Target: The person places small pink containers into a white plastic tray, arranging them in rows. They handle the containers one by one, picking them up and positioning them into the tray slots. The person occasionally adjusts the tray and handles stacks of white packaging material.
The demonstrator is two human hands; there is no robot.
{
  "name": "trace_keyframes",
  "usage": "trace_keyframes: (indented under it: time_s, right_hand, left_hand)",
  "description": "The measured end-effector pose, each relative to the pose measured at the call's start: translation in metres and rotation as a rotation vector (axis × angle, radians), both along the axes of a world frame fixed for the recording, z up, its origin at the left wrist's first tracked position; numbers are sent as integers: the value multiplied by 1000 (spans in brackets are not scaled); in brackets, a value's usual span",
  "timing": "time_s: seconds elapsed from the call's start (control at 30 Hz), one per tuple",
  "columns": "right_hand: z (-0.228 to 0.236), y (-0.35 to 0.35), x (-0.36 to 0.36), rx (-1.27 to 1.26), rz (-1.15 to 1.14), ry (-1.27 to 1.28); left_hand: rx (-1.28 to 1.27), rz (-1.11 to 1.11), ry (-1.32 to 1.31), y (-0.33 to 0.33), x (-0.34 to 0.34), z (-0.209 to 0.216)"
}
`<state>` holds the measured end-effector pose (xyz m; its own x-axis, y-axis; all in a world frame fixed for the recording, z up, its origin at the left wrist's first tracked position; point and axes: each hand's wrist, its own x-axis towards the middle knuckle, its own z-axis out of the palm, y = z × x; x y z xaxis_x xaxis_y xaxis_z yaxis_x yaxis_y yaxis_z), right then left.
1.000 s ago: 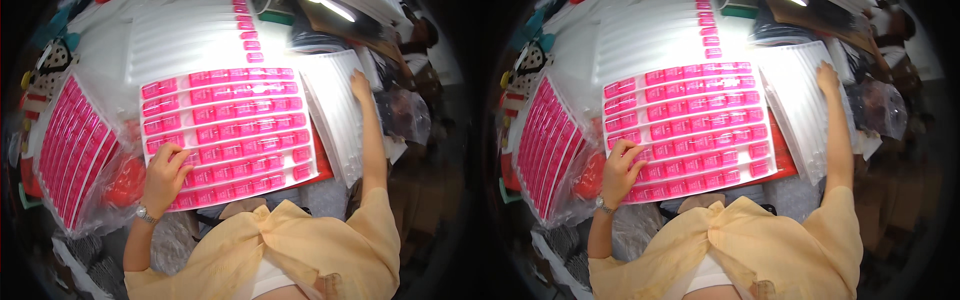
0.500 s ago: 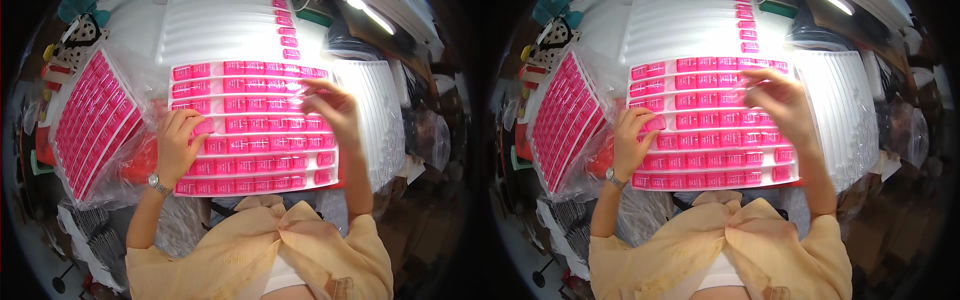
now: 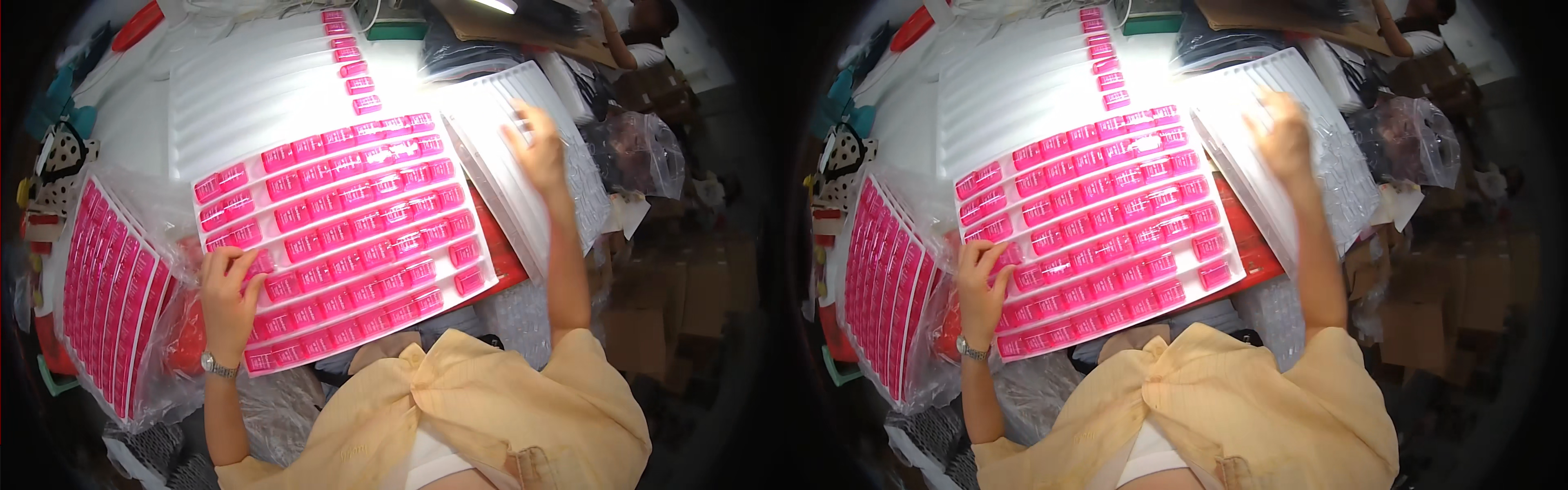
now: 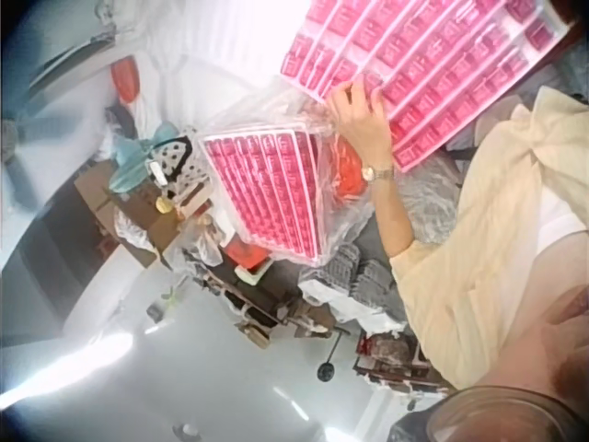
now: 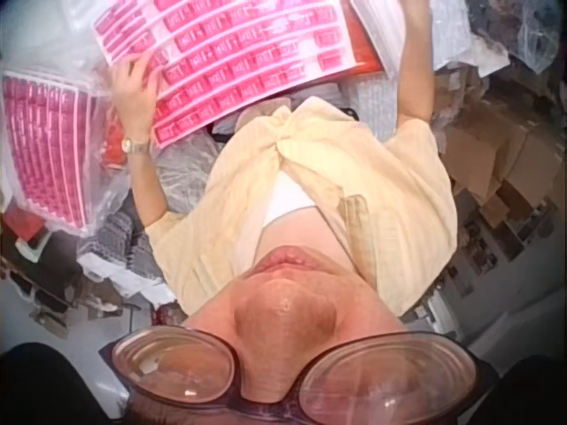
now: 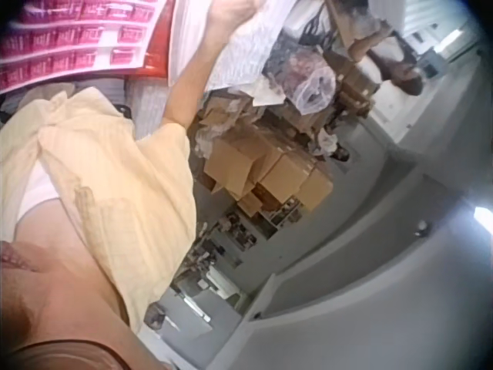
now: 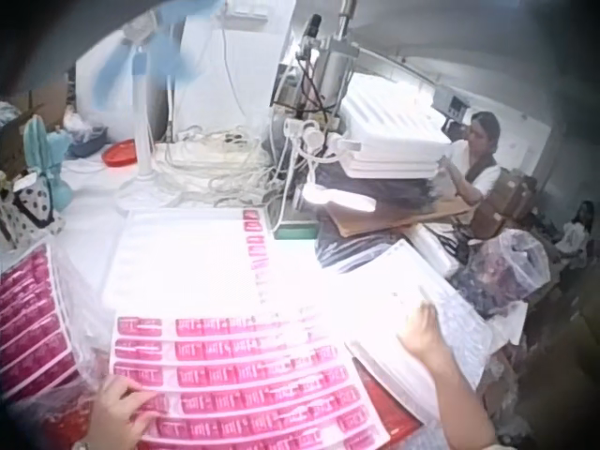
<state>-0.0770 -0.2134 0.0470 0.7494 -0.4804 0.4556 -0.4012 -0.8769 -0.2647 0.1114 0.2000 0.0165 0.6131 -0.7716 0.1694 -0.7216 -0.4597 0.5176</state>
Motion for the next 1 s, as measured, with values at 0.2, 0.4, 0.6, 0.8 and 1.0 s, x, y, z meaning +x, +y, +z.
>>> trace_keyframes:
  time_s: [0.2, 0.4, 0.6, 0.8, 1.0]
  right_hand:
    - [-45, -126, -59, -32, -443, 502]
    - [-40, -135, -72, -209, -209, 204]
    - [2, 2, 12, 774, 158, -296]
    - [29, 185, 73, 657, 542, -182]
    - [23, 193, 56, 681, 664, 120]
  left_hand:
    - [-64, -96, 47, -13, 9, -7]
    - [3, 3, -158, -8, 37, -8]
    - [-166, 5, -55, -21, 34, -1]
    - [-661, -55, 535, -57, -39, 8]
    - [-742, 36, 727, -42, -41, 8]
